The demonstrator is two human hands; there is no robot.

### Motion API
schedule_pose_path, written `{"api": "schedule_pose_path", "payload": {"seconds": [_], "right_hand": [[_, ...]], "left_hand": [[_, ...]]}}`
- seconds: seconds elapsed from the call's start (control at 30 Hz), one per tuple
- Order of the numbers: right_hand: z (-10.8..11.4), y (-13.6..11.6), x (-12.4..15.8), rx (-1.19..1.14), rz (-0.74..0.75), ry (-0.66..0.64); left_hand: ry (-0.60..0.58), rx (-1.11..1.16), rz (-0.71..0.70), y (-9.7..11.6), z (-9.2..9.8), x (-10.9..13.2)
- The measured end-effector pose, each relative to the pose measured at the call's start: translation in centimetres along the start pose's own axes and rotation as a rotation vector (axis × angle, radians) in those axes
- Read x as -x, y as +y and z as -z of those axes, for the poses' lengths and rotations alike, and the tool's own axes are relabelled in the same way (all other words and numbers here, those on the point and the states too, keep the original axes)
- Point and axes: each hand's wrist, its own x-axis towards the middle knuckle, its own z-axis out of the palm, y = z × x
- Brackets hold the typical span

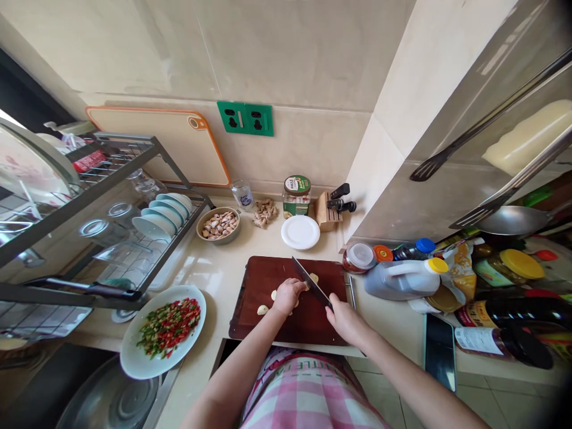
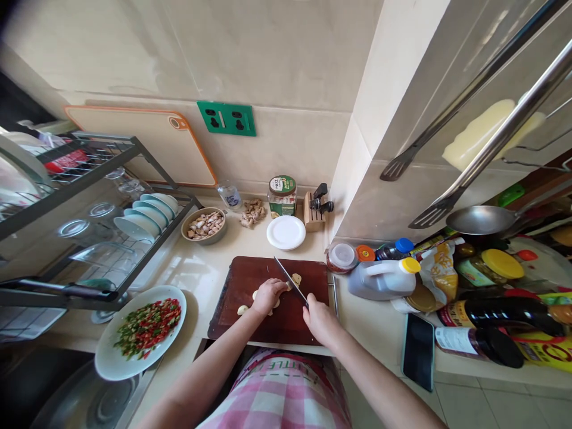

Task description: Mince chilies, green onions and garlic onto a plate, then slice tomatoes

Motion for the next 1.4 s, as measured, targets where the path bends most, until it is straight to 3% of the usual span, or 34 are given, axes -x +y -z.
{"api": "schedule_pose_path", "payload": {"seconds": [0.23,0.37,0.5,0.57,0.67,0.73,0.8,0.9,1.07,1.23,1.4], "right_hand": [[0.0,-0.3,-0.3,-0.014,-0.019,0.036],[-0.2,0.0,-0.5,-0.087,-0.025,-0.037],[-2.2,0.5,-0.5,-0.060,-0.044,0.088],[-3.0,1.0,-0.6,-0.097,-0.041,0.100],[-3.0,1.7,-0.6,-0.265,-0.108,-0.011],[-2.5,2.1,-0.4,-0.349,-0.126,-0.042],[-1.9,2.3,0.0,-0.356,-0.079,-0.010],[-1.3,2.4,0.8,-0.299,0.014,0.039],[-0.1,1.9,1.6,-0.238,0.082,0.058],[-0.3,1.7,1.4,-0.191,0.056,-0.019],[-1.6,1.6,0.5,-0.153,0.011,0.015]], "left_hand": [[0.005,-0.002,0.012,0.0,-0.1,-0.2],[-0.001,-0.012,0.017,-0.2,-0.2,-0.3],[-0.002,0.005,0.026,-0.1,-0.3,-0.5],[0.010,0.052,0.037,0.0,0.2,-0.3],[0.038,0.096,0.059,-0.1,2.0,0.7],[-0.028,0.090,-0.005,-0.2,3.4,1.6],[-0.165,0.064,-0.135,-0.3,4.3,2.3],[-0.274,0.008,-0.183,0.0,4.3,2.6],[-0.108,0.039,0.050,0.8,2.3,1.3],[-0.050,0.067,0.050,0.8,1.5,0.8],[-0.036,0.068,0.062,0.6,1.3,1.2]]}}
